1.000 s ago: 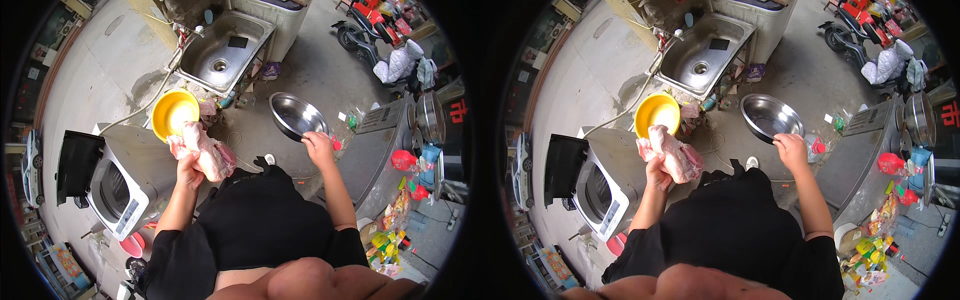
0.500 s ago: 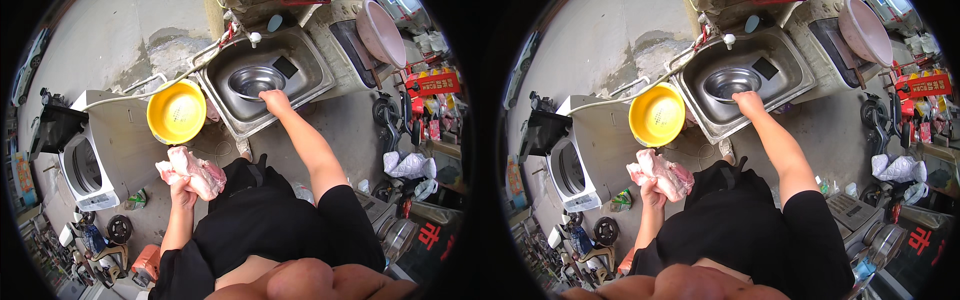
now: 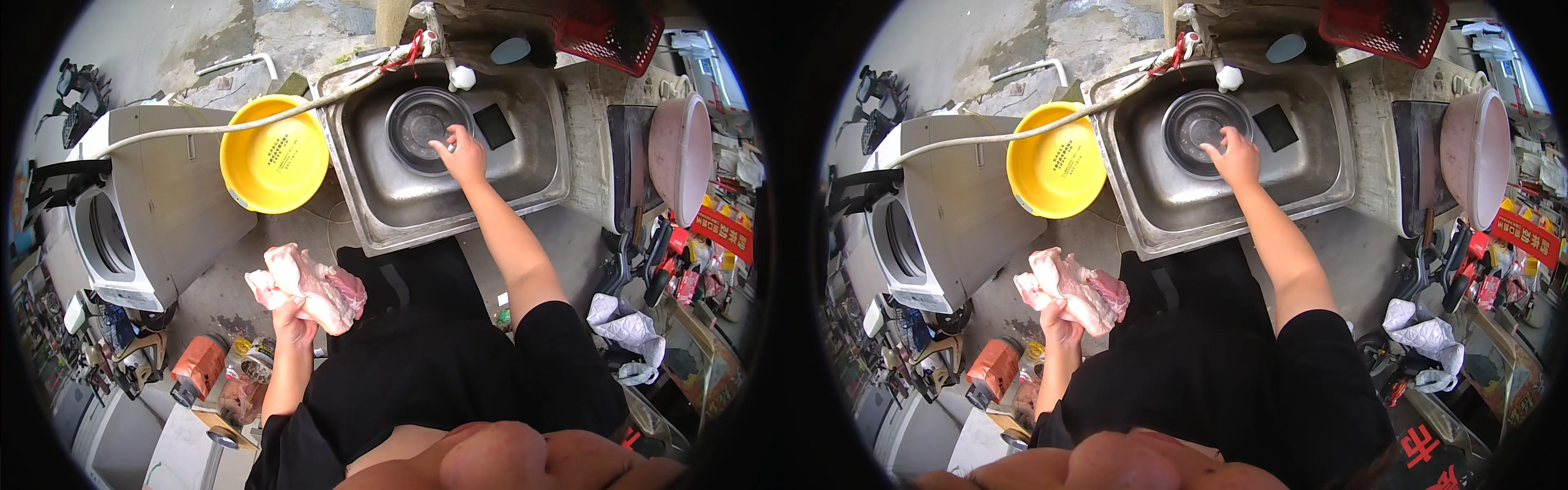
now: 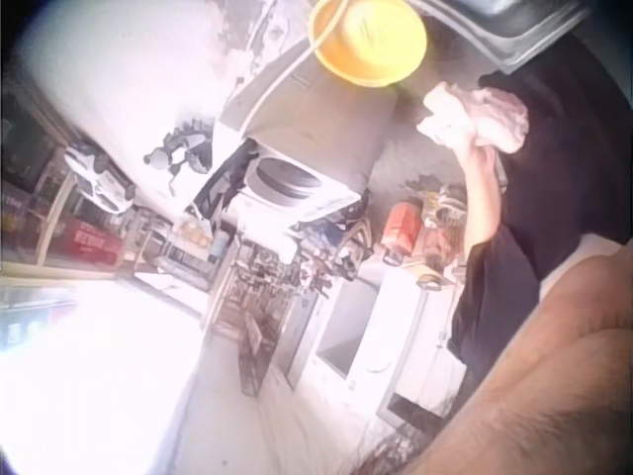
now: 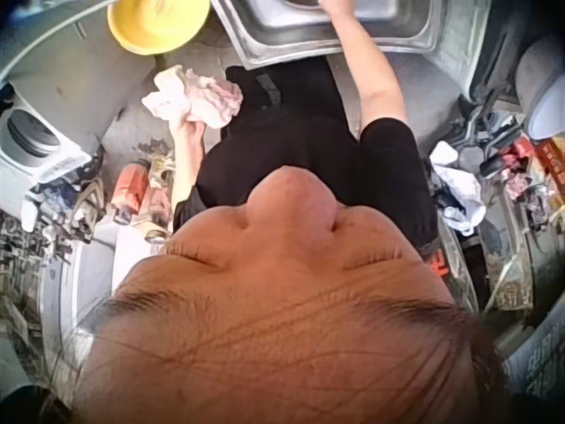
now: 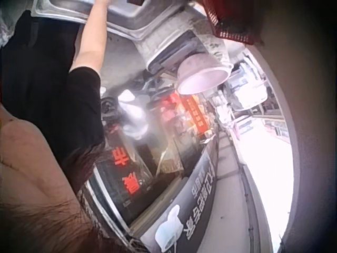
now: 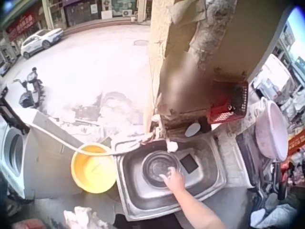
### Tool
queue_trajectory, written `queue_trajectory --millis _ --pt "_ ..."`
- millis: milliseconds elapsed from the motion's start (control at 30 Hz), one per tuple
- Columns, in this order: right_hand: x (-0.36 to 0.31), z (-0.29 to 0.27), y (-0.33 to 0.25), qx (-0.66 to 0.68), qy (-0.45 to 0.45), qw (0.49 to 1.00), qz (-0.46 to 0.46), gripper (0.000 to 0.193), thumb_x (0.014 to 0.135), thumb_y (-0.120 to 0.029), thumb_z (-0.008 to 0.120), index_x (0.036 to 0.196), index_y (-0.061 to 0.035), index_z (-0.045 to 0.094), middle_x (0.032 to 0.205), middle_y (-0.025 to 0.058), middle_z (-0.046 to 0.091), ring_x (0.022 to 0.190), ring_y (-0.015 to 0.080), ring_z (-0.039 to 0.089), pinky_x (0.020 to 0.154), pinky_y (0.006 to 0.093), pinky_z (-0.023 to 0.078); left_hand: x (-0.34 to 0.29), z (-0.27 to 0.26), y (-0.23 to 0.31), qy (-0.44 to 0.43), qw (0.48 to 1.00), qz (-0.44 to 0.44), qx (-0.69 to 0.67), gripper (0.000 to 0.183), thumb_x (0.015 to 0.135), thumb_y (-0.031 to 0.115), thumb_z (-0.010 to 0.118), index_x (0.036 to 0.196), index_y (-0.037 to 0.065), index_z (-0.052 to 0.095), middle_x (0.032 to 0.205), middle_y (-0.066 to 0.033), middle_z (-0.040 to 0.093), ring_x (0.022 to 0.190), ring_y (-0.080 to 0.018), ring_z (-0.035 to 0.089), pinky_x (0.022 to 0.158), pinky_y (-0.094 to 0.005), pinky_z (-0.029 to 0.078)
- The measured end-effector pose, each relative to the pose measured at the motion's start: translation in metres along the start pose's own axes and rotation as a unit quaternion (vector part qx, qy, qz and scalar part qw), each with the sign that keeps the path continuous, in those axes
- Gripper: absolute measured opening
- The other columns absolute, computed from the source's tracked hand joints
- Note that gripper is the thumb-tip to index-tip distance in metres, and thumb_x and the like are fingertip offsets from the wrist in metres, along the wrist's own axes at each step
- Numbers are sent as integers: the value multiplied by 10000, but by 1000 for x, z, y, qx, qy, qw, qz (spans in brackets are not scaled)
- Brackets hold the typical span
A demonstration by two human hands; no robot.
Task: The person retrieves a piece of pork belly from a refrigerated display case, cuts it into smaller pieces on a cutting board using a cleaver, and then washes the meat in a sink. The person also washes the cutting board and knife.
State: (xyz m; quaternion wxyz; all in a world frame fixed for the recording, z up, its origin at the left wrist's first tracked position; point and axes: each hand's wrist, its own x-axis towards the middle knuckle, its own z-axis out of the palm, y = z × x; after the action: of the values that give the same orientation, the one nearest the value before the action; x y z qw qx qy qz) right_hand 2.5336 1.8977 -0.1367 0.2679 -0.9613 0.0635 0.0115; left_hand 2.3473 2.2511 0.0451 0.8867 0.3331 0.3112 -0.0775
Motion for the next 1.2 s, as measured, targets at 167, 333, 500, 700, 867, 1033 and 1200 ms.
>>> queue_trajectory --millis 167,333,500,700,867,1033,1200 --pt "77 -76 -74 -21 129 989 -69 490 771 -464 731 1090 -125 577 853 87 658 752 277 652 643 393 514 6 33 -3 -8 999 43 -1 802 674 103 696 1403 53 367 1385 -124 460 1285 -299 451 1072 -459 401" --pt "130 -79 -47 -191 57 931 -306 312 799 -435 678 867 -143 592 706 58 627 619 290 639 570 418 507 20 54 -17 -32 997 54 -34 806 670 107 712 1399 70 372 1377 -98 464 1299 -285 437 1069 -466 405" --pt "123 -85 -48 -82 37 963 -254 418 825 -479 655 1049 -131 594 820 84 653 755 301 647 664 413 513 22 66 -25 -15 999 38 -33 816 674 111 688 1416 53 353 1373 -140 457 1259 -304 463 1061 -466 407" --pt "69 -3 84 108 -58 963 241 671 870 -475 625 1351 -38 457 1167 166 636 1095 329 596 945 408 447 11 56 -38 45 999 25 -16 831 661 124 659 1426 45 344 1373 -150 454 1233 -307 482 1051 -463 414" --pt "25 74 123 83 -164 950 254 566 877 -299 627 1309 24 454 1116 233 644 1016 356 646 869 408 509 7 59 -44 66 997 27 -13 834 662 124 660 1428 43 340 1376 -151 453 1228 -309 486 1052 -463 412" --pt "45 20 85 283 -239 834 409 174 858 -148 561 949 -4 524 680 79 567 446 141 517 391 299 389 7 57 -46 63 997 32 -18 837 662 123 660 1431 41 337 1378 -152 452 1224 -311 489 1053 -464 409" --pt "4 -8 100 367 -263 793 409 170 870 -167 601 932 -17 550 706 64 579 438 133 501 393 259 410 6 63 -46 34 999 30 -26 841 661 127 665 1430 39 336 1381 -154 451 1216 -315 493 1049 -463 411"
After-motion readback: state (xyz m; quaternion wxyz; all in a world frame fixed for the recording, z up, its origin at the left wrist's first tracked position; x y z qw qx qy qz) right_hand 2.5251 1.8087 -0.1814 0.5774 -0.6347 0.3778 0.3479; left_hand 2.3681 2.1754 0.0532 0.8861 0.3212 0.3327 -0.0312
